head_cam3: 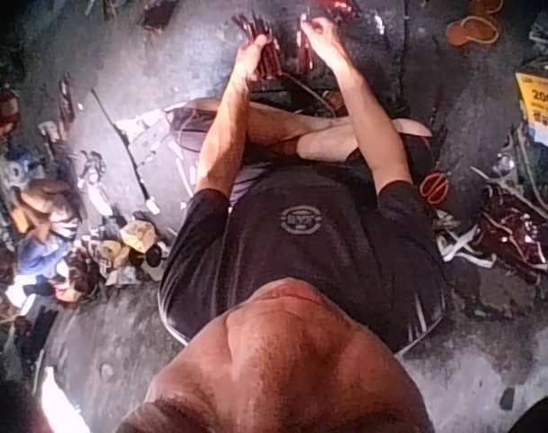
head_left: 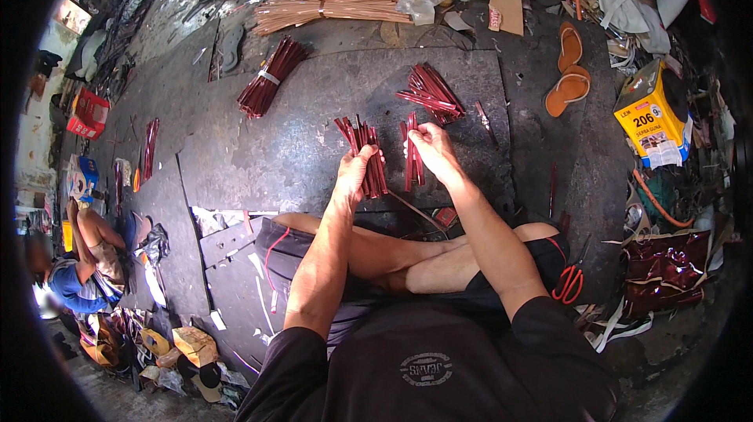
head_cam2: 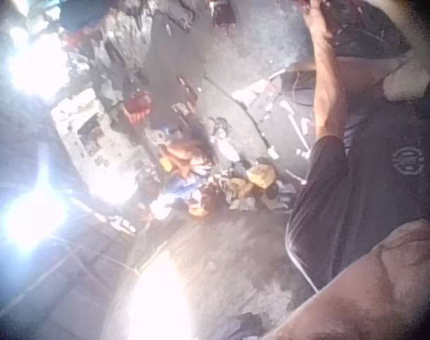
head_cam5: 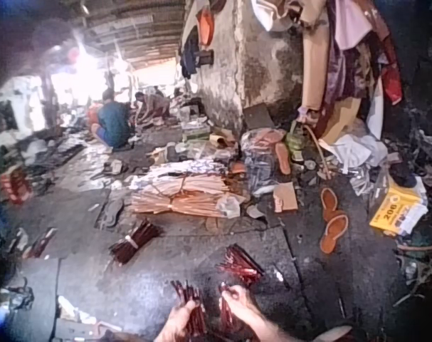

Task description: The person sits on the floor and uses red-handled shears to cut long red insulated cables into short segments. The cut pieces are gathered and aligned into a neat bundle.

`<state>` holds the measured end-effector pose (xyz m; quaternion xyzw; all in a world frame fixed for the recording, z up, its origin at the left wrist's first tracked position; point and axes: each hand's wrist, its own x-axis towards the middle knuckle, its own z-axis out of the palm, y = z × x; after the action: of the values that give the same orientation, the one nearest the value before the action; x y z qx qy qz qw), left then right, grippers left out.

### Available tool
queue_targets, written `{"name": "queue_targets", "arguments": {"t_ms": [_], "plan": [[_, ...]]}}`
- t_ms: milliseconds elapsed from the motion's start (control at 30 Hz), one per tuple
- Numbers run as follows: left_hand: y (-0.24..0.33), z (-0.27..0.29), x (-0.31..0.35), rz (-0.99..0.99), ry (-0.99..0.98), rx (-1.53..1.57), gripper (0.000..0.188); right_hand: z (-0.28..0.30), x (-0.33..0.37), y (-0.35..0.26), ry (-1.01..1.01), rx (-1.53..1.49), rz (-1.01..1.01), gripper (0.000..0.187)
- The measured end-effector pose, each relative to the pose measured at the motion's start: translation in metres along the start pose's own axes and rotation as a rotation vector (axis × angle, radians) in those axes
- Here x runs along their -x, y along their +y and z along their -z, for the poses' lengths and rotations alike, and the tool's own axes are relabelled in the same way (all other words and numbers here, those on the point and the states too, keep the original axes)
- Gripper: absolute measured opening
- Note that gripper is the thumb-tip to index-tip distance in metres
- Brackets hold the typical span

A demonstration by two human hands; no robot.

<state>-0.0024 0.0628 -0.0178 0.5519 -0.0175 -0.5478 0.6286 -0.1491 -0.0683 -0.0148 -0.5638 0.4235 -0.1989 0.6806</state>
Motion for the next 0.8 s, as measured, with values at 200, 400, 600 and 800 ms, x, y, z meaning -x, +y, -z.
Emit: {"name": "queue_targets", "arguments": {"t_ms": [200,400,600,800], "plan": [[-0.001,-0.005,0.001,0.000,-0.068,-0.107,0.033,0.012,-0.012,0.017,0.119,0.501,0.224,0.041],[0.010,-0.014,0.015,0.027,-0.156,-0.146,0.039,-0.016,0.012,-0.005,-0.166,0.107,0.114,0.025],[0.013,-0.015,0.017,0.067,-0.135,-0.108,0.033,-0.012,0.005,0.012,-0.144,-0.037,0.041,0.028],[-0.004,-0.003,-0.002,-0.029,-0.144,-0.098,0.035,-0.003,-0.003,0.009,0.033,0.049,0.052,0.027]]}}
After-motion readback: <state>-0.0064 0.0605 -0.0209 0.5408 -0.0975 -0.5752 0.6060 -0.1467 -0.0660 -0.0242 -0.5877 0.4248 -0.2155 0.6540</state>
